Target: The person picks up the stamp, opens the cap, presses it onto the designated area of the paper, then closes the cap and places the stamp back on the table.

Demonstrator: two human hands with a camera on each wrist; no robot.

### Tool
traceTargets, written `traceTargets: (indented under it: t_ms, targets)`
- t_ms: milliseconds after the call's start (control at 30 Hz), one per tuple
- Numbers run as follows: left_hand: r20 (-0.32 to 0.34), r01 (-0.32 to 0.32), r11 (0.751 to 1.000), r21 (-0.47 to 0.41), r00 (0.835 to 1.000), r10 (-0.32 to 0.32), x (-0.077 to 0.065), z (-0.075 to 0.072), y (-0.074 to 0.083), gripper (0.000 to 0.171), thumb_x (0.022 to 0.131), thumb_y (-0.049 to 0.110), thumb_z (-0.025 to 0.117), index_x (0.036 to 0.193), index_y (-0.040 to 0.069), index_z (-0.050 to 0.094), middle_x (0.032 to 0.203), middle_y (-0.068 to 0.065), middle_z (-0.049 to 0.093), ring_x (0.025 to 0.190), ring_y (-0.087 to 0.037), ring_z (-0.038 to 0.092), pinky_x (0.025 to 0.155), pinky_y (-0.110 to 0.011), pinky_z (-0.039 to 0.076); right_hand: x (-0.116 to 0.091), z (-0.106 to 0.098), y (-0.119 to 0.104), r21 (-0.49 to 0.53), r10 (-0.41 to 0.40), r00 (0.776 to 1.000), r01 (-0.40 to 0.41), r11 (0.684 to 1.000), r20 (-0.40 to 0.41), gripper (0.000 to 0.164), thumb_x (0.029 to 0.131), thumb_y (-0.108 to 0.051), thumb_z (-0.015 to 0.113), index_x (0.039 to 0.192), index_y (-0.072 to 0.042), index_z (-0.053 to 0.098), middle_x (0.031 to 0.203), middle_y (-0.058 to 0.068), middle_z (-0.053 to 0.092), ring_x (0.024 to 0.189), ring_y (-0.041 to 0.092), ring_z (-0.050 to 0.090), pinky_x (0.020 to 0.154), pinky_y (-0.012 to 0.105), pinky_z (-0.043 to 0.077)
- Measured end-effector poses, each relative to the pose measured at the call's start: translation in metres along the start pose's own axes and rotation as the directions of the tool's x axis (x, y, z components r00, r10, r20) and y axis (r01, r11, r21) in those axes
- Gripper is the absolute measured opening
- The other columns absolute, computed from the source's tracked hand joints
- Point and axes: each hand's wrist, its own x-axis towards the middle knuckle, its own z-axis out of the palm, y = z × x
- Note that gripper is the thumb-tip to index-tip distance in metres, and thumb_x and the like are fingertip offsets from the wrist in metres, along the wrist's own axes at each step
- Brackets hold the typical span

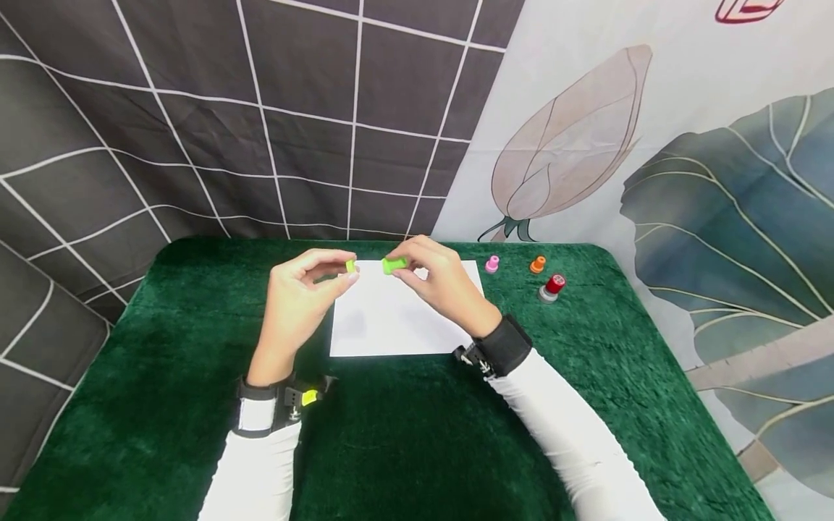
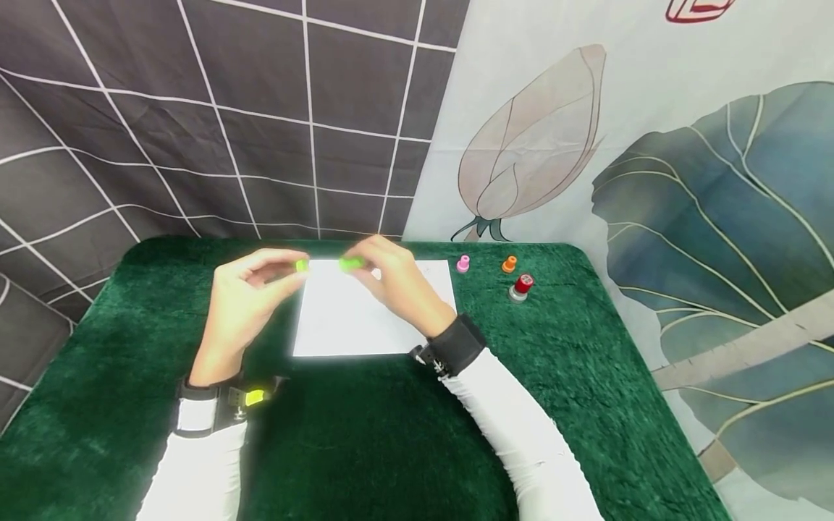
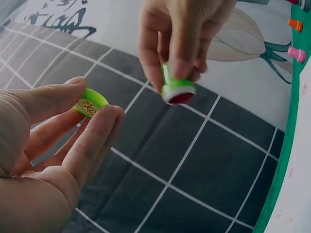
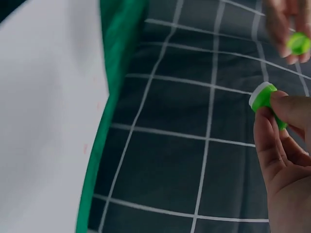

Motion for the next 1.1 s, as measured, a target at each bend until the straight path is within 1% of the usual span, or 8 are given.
traceTargets:
  t_ms: [133, 233, 367, 533, 667, 800, 1000, 1100]
  targets:
    - [0.007, -0.005, 1.000, 0.000, 1.000, 0.005, -0.006, 0.006, 0.005, 0.030, 0.085, 0.005, 0.084, 0.115, 0.003, 0.077, 0.115, -0.008, 0.076, 0.100, -0.007, 0.073, 0.090, -0.025, 0.060, -0.017, -0.004, -0.012, 0.121, 0.100, 0.993, -0.091, 0.988, -0.064, 0.023, 0.091, -0.003, 0.078, 0.113, -0.008, 0.075, 0.111, 0.006, 0.071, 0.092, 0.013, 0.066, 0.085, 0.026, 0.062]
    - [0.025, -0.015, 1.000, -0.015, 1.000, 0.015, -0.010, 0.010, 0.010, 0.032, 0.084, 0.004, 0.085, 0.115, 0.004, 0.078, 0.115, -0.007, 0.076, 0.101, -0.012, 0.074, 0.090, -0.026, 0.060, -0.028, -0.006, -0.021, 0.206, 0.143, 0.984, -0.118, 0.971, -0.108, 0.025, 0.090, 0.000, 0.078, 0.114, -0.005, 0.075, 0.112, 0.008, 0.072, 0.090, 0.016, 0.064, 0.083, 0.026, 0.063]
    - [0.062, -0.028, 0.999, -0.025, 0.998, 0.030, -0.014, 0.017, 0.018, 0.032, 0.083, 0.003, 0.085, 0.115, 0.005, 0.078, 0.114, -0.006, 0.077, 0.102, -0.013, 0.074, 0.090, -0.029, 0.061, -0.038, -0.009, -0.032, 0.297, 0.164, 0.974, -0.111, 0.949, -0.158, 0.027, 0.088, 0.004, 0.077, 0.114, -0.002, 0.074, 0.112, 0.011, 0.071, 0.090, 0.018, 0.062, 0.083, 0.021, 0.061]
    - [0.088, -0.068, 0.997, -0.045, 0.993, 0.072, -0.018, 0.024, 0.027, 0.033, 0.082, 0.002, 0.085, 0.114, 0.005, 0.078, 0.113, -0.006, 0.076, 0.104, -0.015, 0.074, 0.090, -0.033, 0.061, -0.043, -0.012, -0.043, 0.401, 0.166, 0.967, -0.077, 0.913, -0.191, 0.030, 0.086, 0.011, 0.076, 0.115, 0.003, 0.072, 0.113, 0.016, 0.069, 0.092, 0.018, 0.062, 0.084, 0.018, 0.060]
    - [0.102, -0.101, 0.994, -0.050, 0.989, 0.105, -0.020, 0.029, 0.031, 0.033, 0.082, 0.001, 0.085, 0.114, 0.005, 0.078, 0.114, -0.006, 0.076, 0.108, -0.015, 0.072, 0.090, -0.032, 0.061, -0.047, -0.015, -0.047, 0.448, 0.169, 0.966, -0.066, 0.891, -0.194, 0.033, 0.084, 0.017, 0.074, 0.115, 0.006, 0.069, 0.114, 0.020, 0.067, 0.095, 0.014, 0.065, 0.086, 0.021, 0.060]
    - [0.112, -0.114, 0.992, -0.045, 0.987, 0.118, -0.020, 0.033, 0.034, 0.033, 0.082, -0.001, 0.085, 0.114, 0.005, 0.079, 0.114, -0.005, 0.076, 0.110, -0.015, 0.068, 0.089, -0.030, 0.062, -0.047, -0.018, -0.050, 0.476, 0.161, 0.969, -0.054, 0.878, -0.187, 0.033, 0.084, 0.020, 0.072, 0.115, 0.008, 0.068, 0.115, 0.022, 0.066, 0.099, 0.013, 0.067, 0.088, 0.023, 0.061]
    - [0.115, -0.113, 0.992, -0.051, 0.986, 0.118, -0.021, 0.035, 0.036, 0.032, 0.082, 0.001, 0.085, 0.113, 0.007, 0.079, 0.115, -0.004, 0.076, 0.110, -0.015, 0.067, 0.089, -0.028, 0.062, -0.047, -0.019, -0.050, 0.477, 0.139, 0.974, -0.038, 0.878, -0.178, 0.032, 0.084, 0.021, 0.071, 0.114, 0.008, 0.068, 0.114, 0.022, 0.065, 0.097, 0.013, 0.066, 0.087, 0.023, 0.061]
    - [0.126, -0.115, 0.992, -0.056, 0.985, 0.121, -0.021, 0.036, 0.037, 0.031, 0.083, 0.000, 0.084, 0.113, 0.006, 0.079, 0.116, -0.005, 0.076, 0.111, -0.016, 0.068, 0.090, -0.035, 0.062, -0.047, -0.018, -0.051, 0.468, 0.130, 0.975, -0.031, 0.883, -0.181, 0.032, 0.084, 0.021, 0.071, 0.113, 0.008, 0.068, 0.114, 0.021, 0.066, 0.094, 0.013, 0.065, 0.084, 0.021, 0.060]
